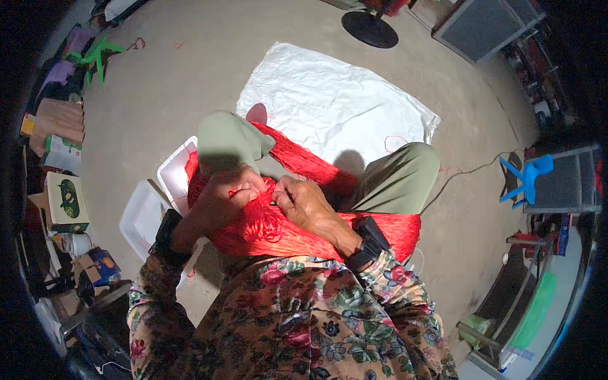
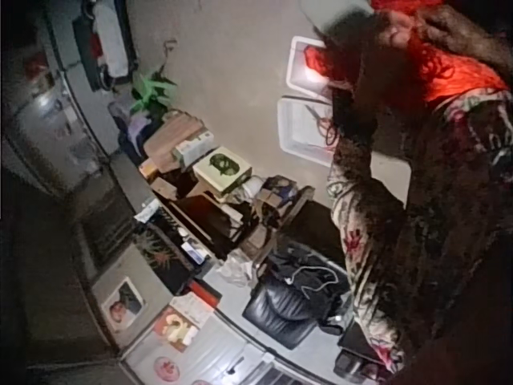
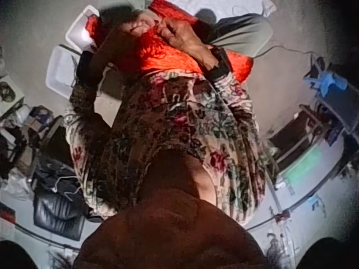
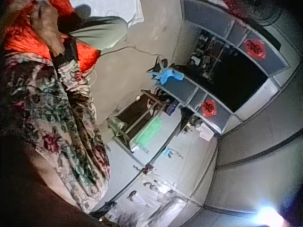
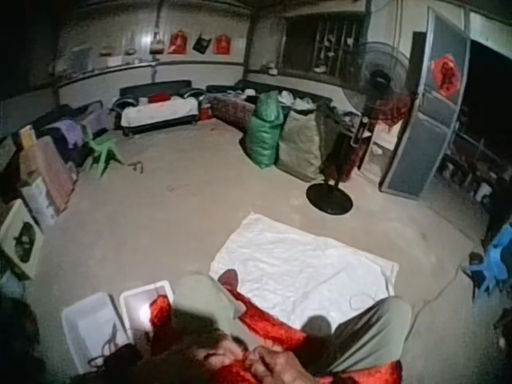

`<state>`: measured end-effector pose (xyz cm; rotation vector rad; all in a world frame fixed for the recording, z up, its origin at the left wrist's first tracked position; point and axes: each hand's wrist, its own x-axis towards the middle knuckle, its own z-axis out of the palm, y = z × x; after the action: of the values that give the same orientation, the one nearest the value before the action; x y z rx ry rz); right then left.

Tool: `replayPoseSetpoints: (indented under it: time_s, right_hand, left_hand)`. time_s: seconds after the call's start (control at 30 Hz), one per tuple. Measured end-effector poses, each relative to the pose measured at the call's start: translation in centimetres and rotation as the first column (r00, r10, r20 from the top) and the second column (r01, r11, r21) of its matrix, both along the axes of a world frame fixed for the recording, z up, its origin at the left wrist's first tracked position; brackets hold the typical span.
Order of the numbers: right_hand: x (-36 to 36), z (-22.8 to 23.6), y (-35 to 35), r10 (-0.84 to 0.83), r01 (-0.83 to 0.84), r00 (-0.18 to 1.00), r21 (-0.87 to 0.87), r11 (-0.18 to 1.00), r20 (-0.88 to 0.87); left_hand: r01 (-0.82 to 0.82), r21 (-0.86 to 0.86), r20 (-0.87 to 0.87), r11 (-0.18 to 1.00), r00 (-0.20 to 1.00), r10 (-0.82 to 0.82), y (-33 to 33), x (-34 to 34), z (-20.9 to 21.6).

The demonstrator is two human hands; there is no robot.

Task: Bundling and tying sections of red plastic cord into smaller coils.

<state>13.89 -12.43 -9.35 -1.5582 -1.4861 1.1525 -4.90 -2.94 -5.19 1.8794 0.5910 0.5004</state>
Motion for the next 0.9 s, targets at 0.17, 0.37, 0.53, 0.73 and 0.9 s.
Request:
replayPoseSetpoints:
  time_s: [0.17,0.37,0.53,0.73,0.9]
  right_hand:
    - [0.3,1.2,0.1,0.035,-0.04,0.994,0.054,0.998,0.101]
    - [0.0,0.1,0.0,-0.002,-0.032,0.976,0.155,0.987,0.216]
    - [-0.1,-1.1,-0.3,-0.071,0.083,0.99,0.098,0.992,-0.119]
    - [0.2,0.6,0.7,-0.129,-0.004,0.935,-0.372,0.928,-0.331]
    - [-0.3,0.7,1.2,-0.162,-0.009,0.878,-0.352,0.936,-0.451]
  left_hand:
    - [-0.008,-0.123,-0.068,0.992,0.998,-0.001,0.2,-0.2,0.2]
    - [-0.013,-0.192,-0.171,0.981,0.985,-0.02,0.2,-0.1,0.6]
    - [-0.016,-0.135,-0.22,0.991,0.976,-0.014,0.3,-0.4,0.3]
    - [-0.136,0.026,-0.096,0.99,0.986,0.138,-0.9,-1.7,-0.3]
    - [-0.146,-0.231,0.25,0.962,0.947,0.203,-1.3,-2.2,-0.1]
